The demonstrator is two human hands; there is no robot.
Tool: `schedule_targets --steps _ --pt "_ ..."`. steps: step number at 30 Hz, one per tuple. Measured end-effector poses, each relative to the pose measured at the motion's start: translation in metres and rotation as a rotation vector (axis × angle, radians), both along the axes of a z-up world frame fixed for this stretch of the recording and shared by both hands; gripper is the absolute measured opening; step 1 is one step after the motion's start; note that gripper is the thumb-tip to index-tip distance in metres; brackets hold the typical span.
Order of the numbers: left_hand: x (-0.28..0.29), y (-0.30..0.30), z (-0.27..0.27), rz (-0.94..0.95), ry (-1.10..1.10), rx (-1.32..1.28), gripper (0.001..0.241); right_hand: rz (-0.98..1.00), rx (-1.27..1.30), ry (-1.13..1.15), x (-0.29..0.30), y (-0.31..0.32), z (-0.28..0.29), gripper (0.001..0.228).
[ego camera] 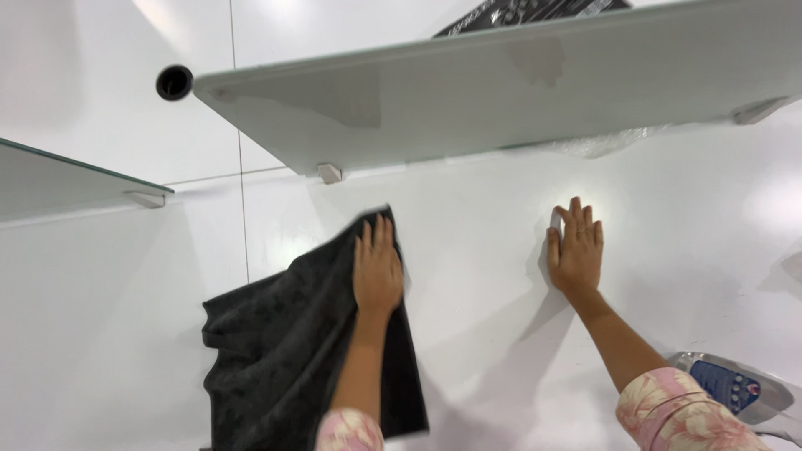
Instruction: The person wipes a white desk surface and glass partitions using a cloth and spray bottle, then moves several office chairs.
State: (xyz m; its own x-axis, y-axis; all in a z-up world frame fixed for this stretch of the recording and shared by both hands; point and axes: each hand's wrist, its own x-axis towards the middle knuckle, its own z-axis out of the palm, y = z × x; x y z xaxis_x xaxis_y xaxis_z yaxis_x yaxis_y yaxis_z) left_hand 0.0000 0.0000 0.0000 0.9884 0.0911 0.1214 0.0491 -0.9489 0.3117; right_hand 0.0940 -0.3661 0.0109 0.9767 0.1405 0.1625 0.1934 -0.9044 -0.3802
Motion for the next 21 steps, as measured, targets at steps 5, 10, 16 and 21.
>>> schedule_targets --steps 5,10,16,21 --pt "0.065 0.050 0.022 0.004 -0.078 -0.028 0.059 -0.026 0.050 0.020 -0.002 0.009 0.017 0.043" --pt "0.098 0.048 0.024 0.108 0.003 -0.056 0.060 -0.021 0.025 0.004 0.000 0.011 0.020 0.043" --pt "0.111 0.006 0.026 0.250 0.034 0.112 0.061 -0.039 0.019 0.007 -0.001 0.012 0.017 0.046" --pt "0.121 -0.071 0.033 0.185 0.091 0.111 0.064 -0.060 0.020 0.023 0.003 0.013 0.018 0.047"
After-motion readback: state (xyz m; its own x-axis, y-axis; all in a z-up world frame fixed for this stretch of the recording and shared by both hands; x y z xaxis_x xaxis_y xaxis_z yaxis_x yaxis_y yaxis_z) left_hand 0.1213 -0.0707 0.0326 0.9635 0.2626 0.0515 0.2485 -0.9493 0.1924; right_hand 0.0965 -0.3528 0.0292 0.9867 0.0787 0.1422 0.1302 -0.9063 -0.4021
